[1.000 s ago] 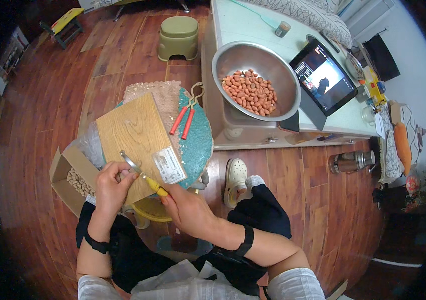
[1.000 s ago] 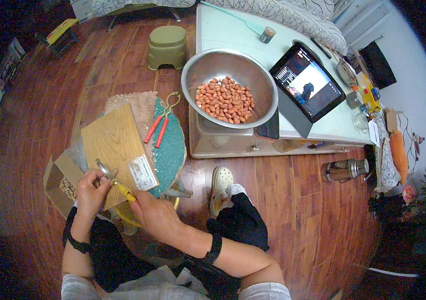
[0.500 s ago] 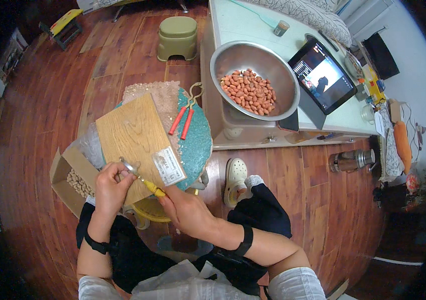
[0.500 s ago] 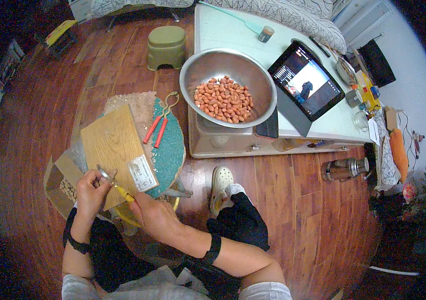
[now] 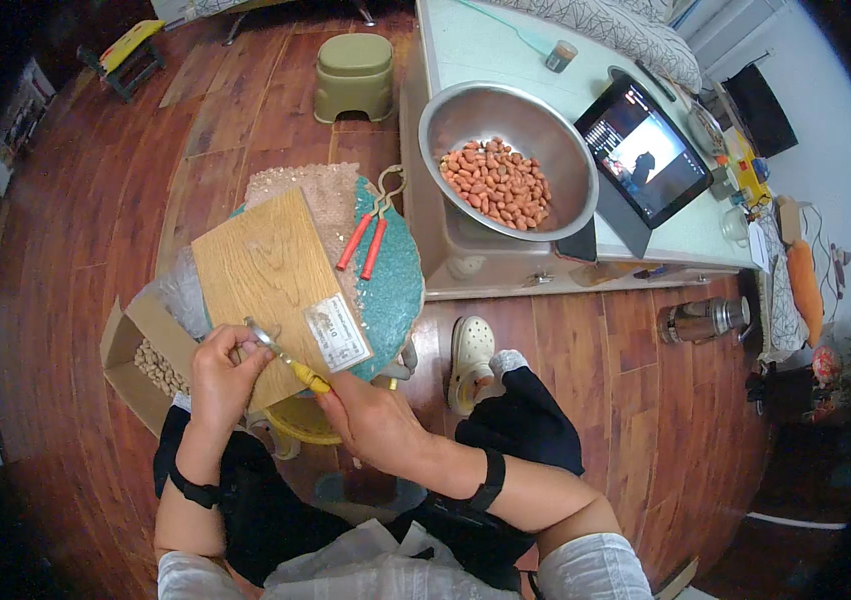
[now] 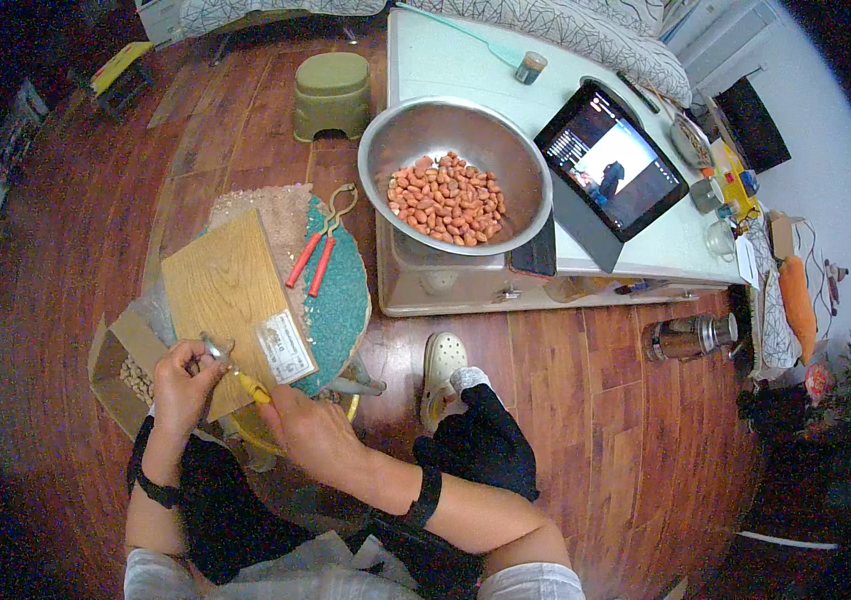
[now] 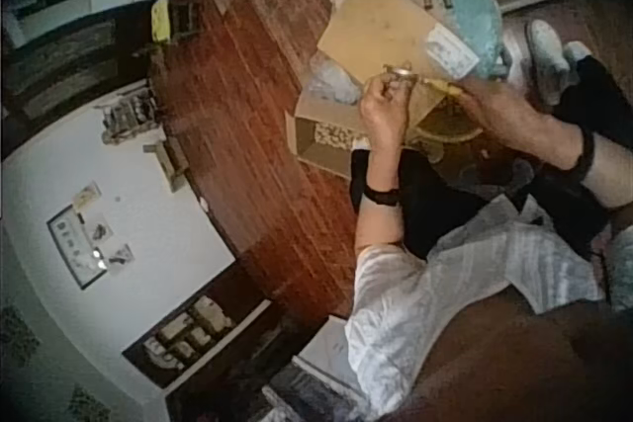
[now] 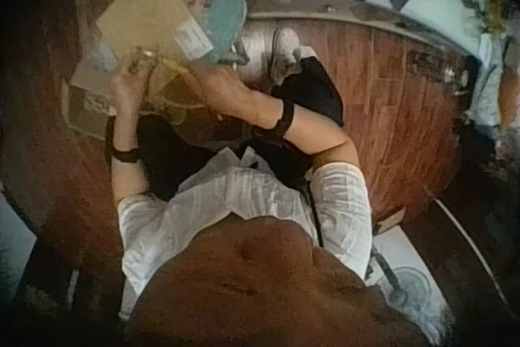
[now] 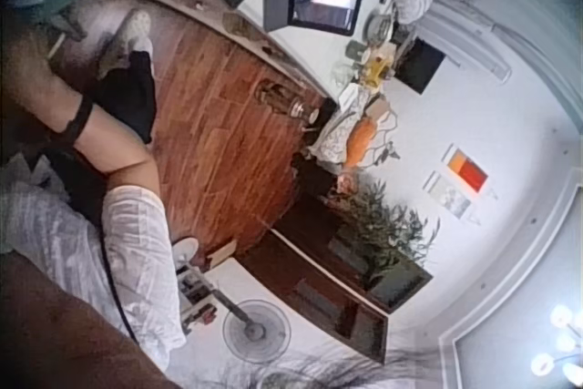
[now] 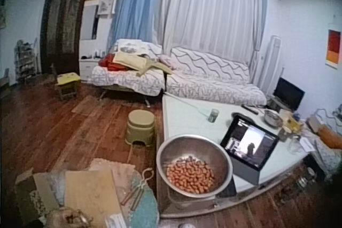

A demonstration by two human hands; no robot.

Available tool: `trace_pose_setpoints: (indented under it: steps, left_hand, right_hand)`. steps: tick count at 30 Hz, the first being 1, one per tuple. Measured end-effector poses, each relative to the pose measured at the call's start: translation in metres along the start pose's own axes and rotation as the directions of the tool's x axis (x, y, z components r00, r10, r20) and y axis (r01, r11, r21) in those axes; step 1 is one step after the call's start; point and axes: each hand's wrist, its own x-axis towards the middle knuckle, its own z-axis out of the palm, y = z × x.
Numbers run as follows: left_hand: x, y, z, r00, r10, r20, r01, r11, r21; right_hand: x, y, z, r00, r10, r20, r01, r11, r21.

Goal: The recorder uses a nutcracker to crack the shells of peanuts on a wooden board.

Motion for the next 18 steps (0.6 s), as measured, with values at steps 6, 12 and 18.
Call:
trace_pose_setpoints:
  steps: [6,12,18]
  left_hand:
    - [0.001,-0.003,0.0,1.0,0.029,-0.006,-0.029,1.0,0.009]
    - [0.0,-0.007,0.001,1.0,-0.019,-0.008,0.019,0.999,-0.029]
    - [0.001,0.005,0.0,0.999,-0.024,0.042,0.021,0.997,0.075]
  right_hand:
    - [-0.001,0.001,0.003,1.0,-0.026,-0.014,0.026,0.999,-0.032]
    - [0.001,0.0,0.002,0.989,-0.105,-0.105,0.103,0.994,-0.026]
    - [-0.003,0.004,-0.002,0.986,-0.126,-0.112,0.121,0.991,-0.048]
